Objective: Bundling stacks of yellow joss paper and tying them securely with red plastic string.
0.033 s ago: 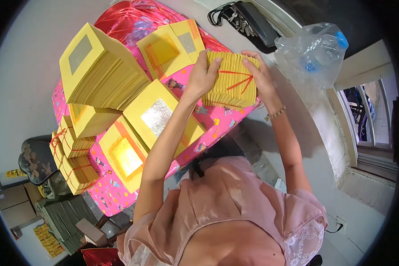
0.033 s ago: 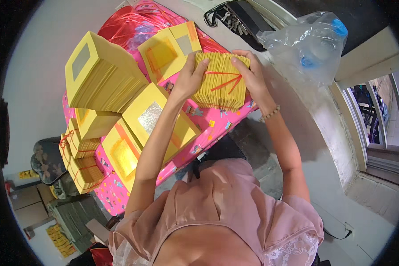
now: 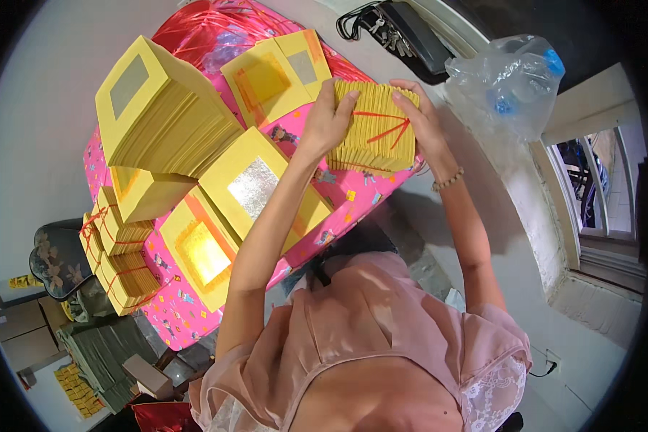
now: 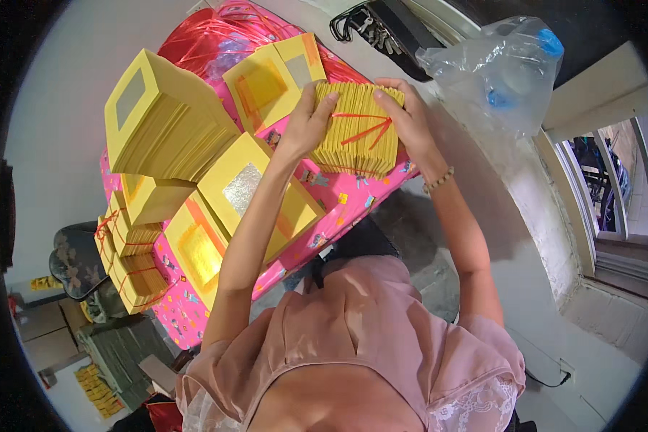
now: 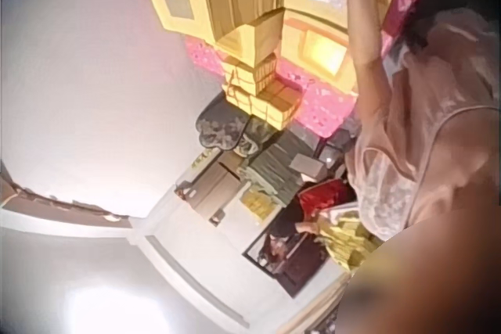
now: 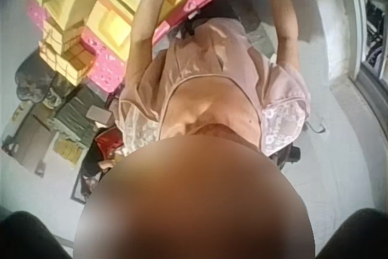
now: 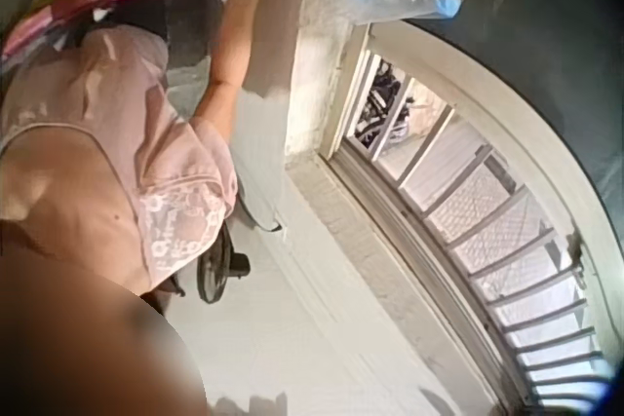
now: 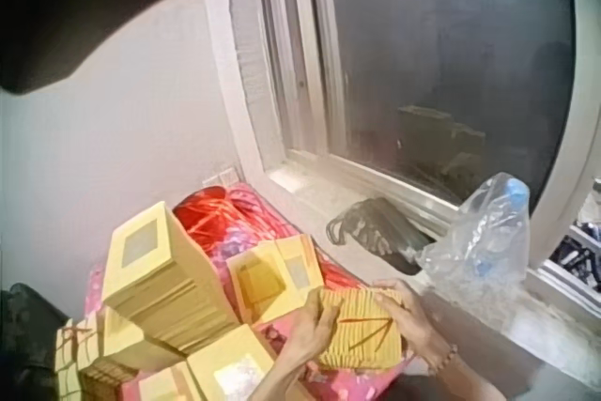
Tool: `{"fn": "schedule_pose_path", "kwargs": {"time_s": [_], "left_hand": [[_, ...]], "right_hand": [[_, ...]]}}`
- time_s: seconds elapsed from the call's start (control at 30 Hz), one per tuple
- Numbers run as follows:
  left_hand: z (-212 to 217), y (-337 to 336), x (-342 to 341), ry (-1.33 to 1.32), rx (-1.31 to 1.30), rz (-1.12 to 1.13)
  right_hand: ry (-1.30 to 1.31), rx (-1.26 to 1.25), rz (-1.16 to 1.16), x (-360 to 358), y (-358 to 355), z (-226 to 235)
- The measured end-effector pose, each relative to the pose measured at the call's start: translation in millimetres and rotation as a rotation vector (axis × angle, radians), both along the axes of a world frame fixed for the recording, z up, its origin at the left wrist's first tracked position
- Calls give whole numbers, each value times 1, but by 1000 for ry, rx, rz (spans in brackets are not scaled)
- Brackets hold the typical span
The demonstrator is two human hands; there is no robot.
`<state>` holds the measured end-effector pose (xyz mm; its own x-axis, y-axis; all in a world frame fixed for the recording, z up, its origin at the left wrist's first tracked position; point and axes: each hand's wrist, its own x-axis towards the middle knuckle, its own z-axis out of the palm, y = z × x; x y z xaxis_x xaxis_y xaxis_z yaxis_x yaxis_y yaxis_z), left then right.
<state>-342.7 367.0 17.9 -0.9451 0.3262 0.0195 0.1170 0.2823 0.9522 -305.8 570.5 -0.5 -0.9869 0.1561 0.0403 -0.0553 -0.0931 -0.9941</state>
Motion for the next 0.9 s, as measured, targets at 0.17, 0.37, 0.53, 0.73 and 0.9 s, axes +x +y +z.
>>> {"fn": "schedule_pose_path", "kwargs": {"time_s": [0.17,0.37,0.53,0.73,0.9], "left_hand": [[-3,-1,2,-51,243,5],[-12,0,4,-65,260,-33],[-4,-9,8,-198,168,49],[3,-14,47,-513,536,41],[20,-14,42,-735,725,93]], "right_hand": [[66,-88,-11,3,0,0],[-3,-157,19,0,-2,-14],[-5,-163,-35,5,8,-28],[194,298,-90,42,8,-76],[129,470,-20,36,2,-59]]}}
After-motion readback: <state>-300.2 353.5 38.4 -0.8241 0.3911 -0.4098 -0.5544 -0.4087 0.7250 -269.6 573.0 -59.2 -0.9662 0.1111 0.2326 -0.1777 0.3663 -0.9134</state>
